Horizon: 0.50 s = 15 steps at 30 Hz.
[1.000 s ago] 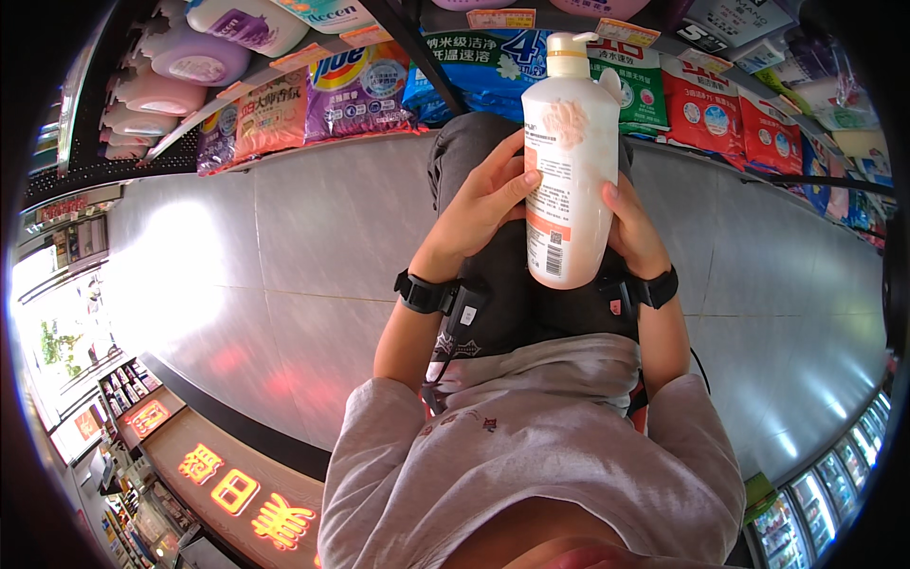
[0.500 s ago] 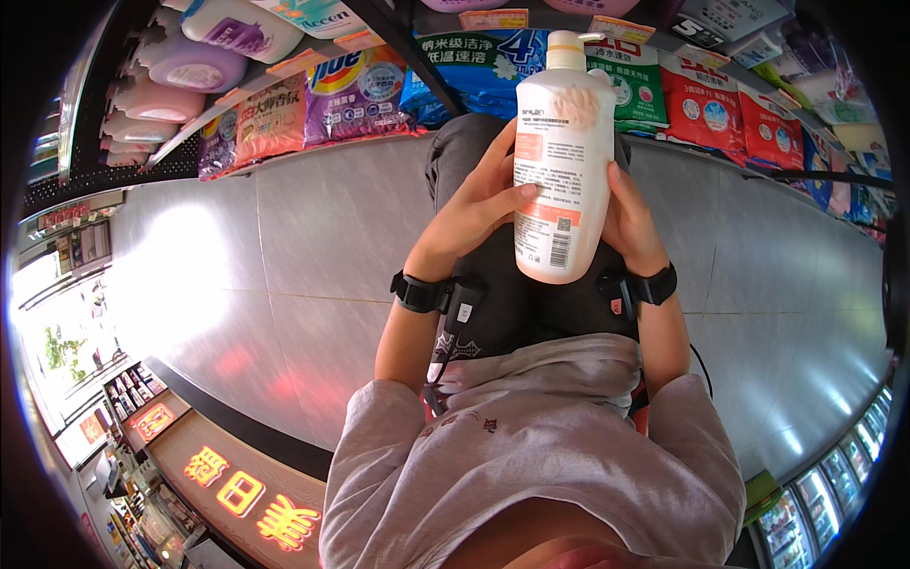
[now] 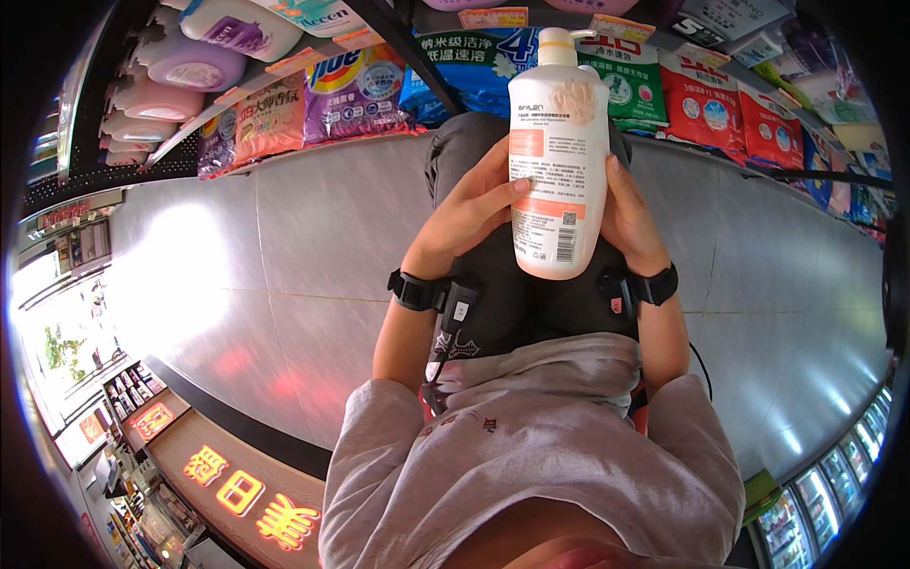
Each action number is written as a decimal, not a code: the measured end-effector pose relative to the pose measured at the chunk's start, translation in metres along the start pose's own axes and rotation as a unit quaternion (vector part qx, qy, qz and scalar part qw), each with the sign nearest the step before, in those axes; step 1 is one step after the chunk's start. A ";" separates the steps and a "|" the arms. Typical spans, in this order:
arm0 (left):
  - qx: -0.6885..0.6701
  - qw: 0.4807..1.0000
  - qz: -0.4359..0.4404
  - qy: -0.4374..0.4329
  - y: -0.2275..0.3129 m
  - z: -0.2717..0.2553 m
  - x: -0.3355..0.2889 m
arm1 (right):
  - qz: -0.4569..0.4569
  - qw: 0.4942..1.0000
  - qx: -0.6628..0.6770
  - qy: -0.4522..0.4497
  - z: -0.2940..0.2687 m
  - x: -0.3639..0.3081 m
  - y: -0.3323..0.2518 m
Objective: The person removes a bottle from a store shelf, holds it on their lap while turning it over to read the back, replaces it, and then repeats the process with another bottle.
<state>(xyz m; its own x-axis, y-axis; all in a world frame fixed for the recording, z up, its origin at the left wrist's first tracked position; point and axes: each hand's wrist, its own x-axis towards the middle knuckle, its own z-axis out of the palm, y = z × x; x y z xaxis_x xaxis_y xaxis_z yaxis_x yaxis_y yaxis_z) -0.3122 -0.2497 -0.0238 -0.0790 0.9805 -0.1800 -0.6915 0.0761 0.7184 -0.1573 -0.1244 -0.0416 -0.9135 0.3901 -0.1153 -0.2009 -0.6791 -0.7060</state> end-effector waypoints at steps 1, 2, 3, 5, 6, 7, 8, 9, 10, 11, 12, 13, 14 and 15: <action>0.000 1.000 0.000 0.000 0.000 0.000 0.000 | -0.004 1.000 -0.002 0.001 0.001 0.000 0.000; 0.000 1.000 0.002 0.002 0.000 0.001 -0.001 | -0.009 1.000 -0.005 0.003 0.002 0.000 0.000; 0.000 1.000 0.005 0.004 0.001 0.001 -0.001 | -0.009 1.000 -0.005 0.003 0.002 0.000 0.000; 0.000 1.000 0.005 0.004 0.001 0.000 -0.001 | -0.012 1.000 -0.015 0.002 0.003 0.000 0.000; 0.001 1.000 0.006 0.004 0.000 0.000 -0.001 | -0.012 1.000 -0.015 0.002 0.002 0.000 0.000; 0.001 1.000 0.006 0.004 0.001 0.000 -0.001 | -0.013 1.000 -0.016 0.018 0.000 0.000 0.001; 0.002 1.000 0.011 0.004 0.001 0.001 -0.001 | -0.015 0.999 -0.017 0.035 -0.002 0.000 0.002; 0.004 1.000 0.016 0.003 0.001 0.001 -0.002 | -0.015 0.999 -0.017 0.035 -0.003 0.000 0.001; 0.004 1.000 0.016 0.003 0.002 0.002 -0.002 | -0.010 0.999 -0.004 0.035 -0.003 -0.001 -0.002; 0.010 1.000 0.020 0.005 0.002 0.002 -0.004 | -0.005 0.999 0.010 0.036 -0.004 -0.001 -0.003; 0.017 1.000 0.025 0.007 0.002 0.002 -0.005 | -0.005 0.999 0.010 0.035 -0.003 -0.001 -0.004; 0.017 1.000 0.025 0.008 0.002 0.003 -0.005 | -0.006 0.999 0.005 0.041 -0.002 -0.002 -0.005; 0.016 0.999 0.028 0.012 0.002 0.003 -0.005 | -0.007 0.999 -0.001 0.047 -0.001 -0.002 -0.005; 0.014 0.999 0.031 0.016 0.001 0.003 -0.005 | -0.007 0.999 -0.001 0.047 -0.001 -0.002 -0.005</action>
<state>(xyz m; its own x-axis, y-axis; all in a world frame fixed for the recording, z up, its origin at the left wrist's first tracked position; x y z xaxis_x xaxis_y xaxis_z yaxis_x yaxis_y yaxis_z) -0.3104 -0.2539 -0.0201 -0.1440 0.9771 -0.1567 -0.6637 0.0221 0.7477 -0.1541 -0.1210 -0.0385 -0.8736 0.4556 -0.1710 -0.2120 -0.6727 -0.7089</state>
